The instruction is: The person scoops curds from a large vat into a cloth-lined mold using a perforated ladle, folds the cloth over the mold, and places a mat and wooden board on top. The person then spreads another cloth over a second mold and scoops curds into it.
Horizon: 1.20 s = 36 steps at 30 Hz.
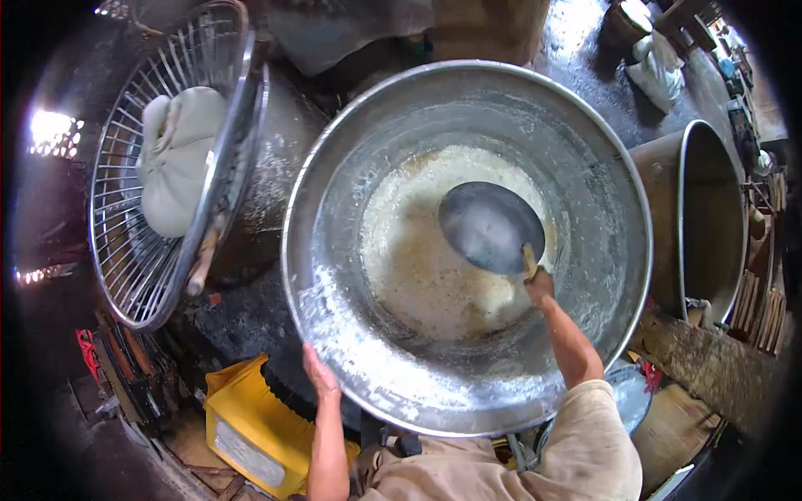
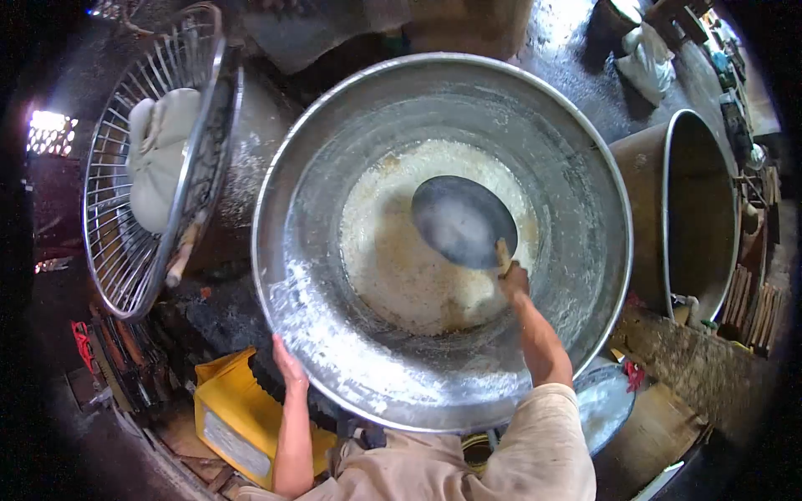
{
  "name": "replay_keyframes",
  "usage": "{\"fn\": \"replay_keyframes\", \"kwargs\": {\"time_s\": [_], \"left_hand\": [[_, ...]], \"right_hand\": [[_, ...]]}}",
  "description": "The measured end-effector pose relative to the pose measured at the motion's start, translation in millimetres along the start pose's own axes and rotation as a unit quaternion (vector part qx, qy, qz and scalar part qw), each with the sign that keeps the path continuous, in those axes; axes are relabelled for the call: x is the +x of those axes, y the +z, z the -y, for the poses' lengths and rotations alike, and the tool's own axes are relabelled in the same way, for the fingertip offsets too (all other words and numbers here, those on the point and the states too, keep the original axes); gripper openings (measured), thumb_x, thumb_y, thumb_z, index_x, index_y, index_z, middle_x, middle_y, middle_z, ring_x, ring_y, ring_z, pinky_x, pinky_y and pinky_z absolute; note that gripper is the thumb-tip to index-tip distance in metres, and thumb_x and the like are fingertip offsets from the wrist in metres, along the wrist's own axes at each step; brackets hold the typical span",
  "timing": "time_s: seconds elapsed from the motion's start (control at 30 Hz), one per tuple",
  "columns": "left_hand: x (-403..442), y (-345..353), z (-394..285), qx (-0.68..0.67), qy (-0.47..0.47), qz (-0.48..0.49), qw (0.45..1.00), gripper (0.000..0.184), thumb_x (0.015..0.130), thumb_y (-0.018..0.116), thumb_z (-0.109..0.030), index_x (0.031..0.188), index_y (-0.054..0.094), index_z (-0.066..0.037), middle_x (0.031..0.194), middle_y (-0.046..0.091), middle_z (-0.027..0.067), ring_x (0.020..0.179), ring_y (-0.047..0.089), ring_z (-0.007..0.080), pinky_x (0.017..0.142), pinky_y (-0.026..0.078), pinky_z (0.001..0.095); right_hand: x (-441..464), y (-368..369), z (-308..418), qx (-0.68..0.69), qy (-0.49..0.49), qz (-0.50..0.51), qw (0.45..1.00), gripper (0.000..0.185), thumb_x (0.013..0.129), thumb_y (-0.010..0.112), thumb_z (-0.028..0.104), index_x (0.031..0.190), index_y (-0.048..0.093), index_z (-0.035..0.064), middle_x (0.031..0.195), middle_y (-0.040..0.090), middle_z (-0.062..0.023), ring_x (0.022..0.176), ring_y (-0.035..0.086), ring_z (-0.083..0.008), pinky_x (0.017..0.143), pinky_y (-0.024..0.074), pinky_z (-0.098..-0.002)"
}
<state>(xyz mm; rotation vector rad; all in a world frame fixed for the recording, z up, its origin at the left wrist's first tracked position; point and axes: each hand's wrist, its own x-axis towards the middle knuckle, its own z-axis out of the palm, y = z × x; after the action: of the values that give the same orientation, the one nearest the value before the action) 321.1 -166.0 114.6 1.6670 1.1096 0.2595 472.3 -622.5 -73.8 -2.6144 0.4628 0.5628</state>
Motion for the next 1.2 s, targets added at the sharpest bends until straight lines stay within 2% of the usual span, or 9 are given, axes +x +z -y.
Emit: {"fn": "replay_keyframes", "kwargs": {"time_s": [0.27,0.6,0.73,0.8,0.87,0.93,1.07,1.13,1.2], "left_hand": [[-37,-52,-40,-0.008,-0.069,-0.069,0.995,0.057,0.089,0.036,-0.042,0.119,0.04,0.006,0.118,0.044,0.0151,0.105,0.044,0.0235,0.091,0.035,0.0355],[-82,-106,-37,-0.013,-0.02,-0.123,0.992,0.048,0.094,0.029,-0.03,0.124,0.034,0.008,0.129,0.034,0.0181,0.117,0.034,0.0239,0.101,0.024,0.0349],[-97,-133,21,0.27,0.217,-0.092,0.934,0.051,0.093,0.03,-0.033,0.121,0.036,0.009,0.124,0.039,0.0184,0.114,0.037,0.0242,0.098,0.027,0.0343],[-105,-119,28,0.228,0.246,-0.155,0.929,0.052,0.092,0.031,-0.035,0.119,0.039,0.009,0.12,0.043,0.0186,0.11,0.041,0.0246,0.096,0.03,0.0339],[-98,-72,-8,0.214,0.1,-0.15,0.96,0.051,0.091,0.031,-0.035,0.111,0.044,0.01,0.111,0.049,0.0193,0.102,0.045,0.0264,0.089,0.033,0.0348],[-90,-34,-35,0.182,-0.052,-0.126,0.974,0.052,0.091,0.03,-0.036,0.103,0.05,0.01,0.102,0.054,0.0199,0.094,0.049,0.0281,0.083,0.036,0.0356],[-71,0,-5,0.152,0.01,-0.068,0.986,0.049,0.09,0.032,-0.035,0.097,0.053,0.009,0.094,0.057,0.02,0.087,0.053,0.0302,0.08,0.039,0.0356],[-63,20,-18,0.124,0.002,-0.016,0.992,0.048,0.091,0.031,-0.035,0.102,0.052,0.007,0.096,0.057,0.0207,0.09,0.053,0.0312,0.08,0.039,0.0355],[-48,49,2,0.054,0.015,0.003,0.998,0.047,0.091,0.03,-0.035,0.107,0.051,0.004,0.1,0.056,0.0196,0.095,0.052,0.0315,0.082,0.038,0.0349]], "right_hand": [[13,57,-8,-0.071,0.025,0.084,0.994,0.035,0.075,0.059,0.014,0.101,0.041,-0.0017,0.081,0.058,-0.0259,0.078,0.06,-0.0373,0.064,0.0509,-0.0423],[-28,136,-53,-0.067,-0.059,0.394,0.915,0.046,0.07,0.061,0.013,0.112,0.047,0.0011,0.097,0.056,-0.0242,0.079,0.061,-0.0322,0.065,0.0521,-0.0408],[-31,81,-22,-0.053,0.002,0.564,0.824,0.056,0.065,0.062,0.009,0.118,0.047,0.0051,0.098,0.056,-0.0228,0.079,0.06,-0.03,0.067,0.0512,-0.0403],[-40,117,-80,-0.019,-0.192,0.511,0.838,0.05,0.066,0.063,0.009,0.113,0.048,0.0025,0.087,0.057,-0.0197,0.067,0.059,-0.0273,0.056,0.0494,-0.0377],[-49,163,-158,-0.016,-0.467,0.314,0.827,0.04,0.068,0.064,0.01,0.103,0.05,-0.0033,0.068,0.058,-0.0152,0.05,0.057,-0.0211,0.041,0.0455,-0.0332],[-58,40,-38,-0.058,-0.103,0.586,0.801,0.032,0.068,0.065,0.011,0.094,0.052,-0.0021,0.061,0.056,-0.0119,0.045,0.053,-0.0183,0.039,0.0436,-0.0319],[-65,10,-73,-0.11,-0.28,0.524,0.797,0.026,0.07,0.065,0.014,0.088,0.053,-0.0008,0.056,0.053,-0.0087,0.041,0.05,-0.0162,0.036,0.0415,-0.0312],[-84,-46,-30,-0.097,-0.036,0.584,0.805,0.021,0.07,0.065,0.013,0.08,0.053,-0.0008,0.053,0.052,-0.0074,0.04,0.05,-0.0151,0.035,0.0408,-0.0308],[-58,-65,-64,-0.152,0.022,0.574,0.805,0.014,0.067,0.058,0.015,0.075,0.056,0.0032,0.06,0.054,-0.0076,0.045,0.051,-0.0184,0.04,0.0425,-0.0355]]}}
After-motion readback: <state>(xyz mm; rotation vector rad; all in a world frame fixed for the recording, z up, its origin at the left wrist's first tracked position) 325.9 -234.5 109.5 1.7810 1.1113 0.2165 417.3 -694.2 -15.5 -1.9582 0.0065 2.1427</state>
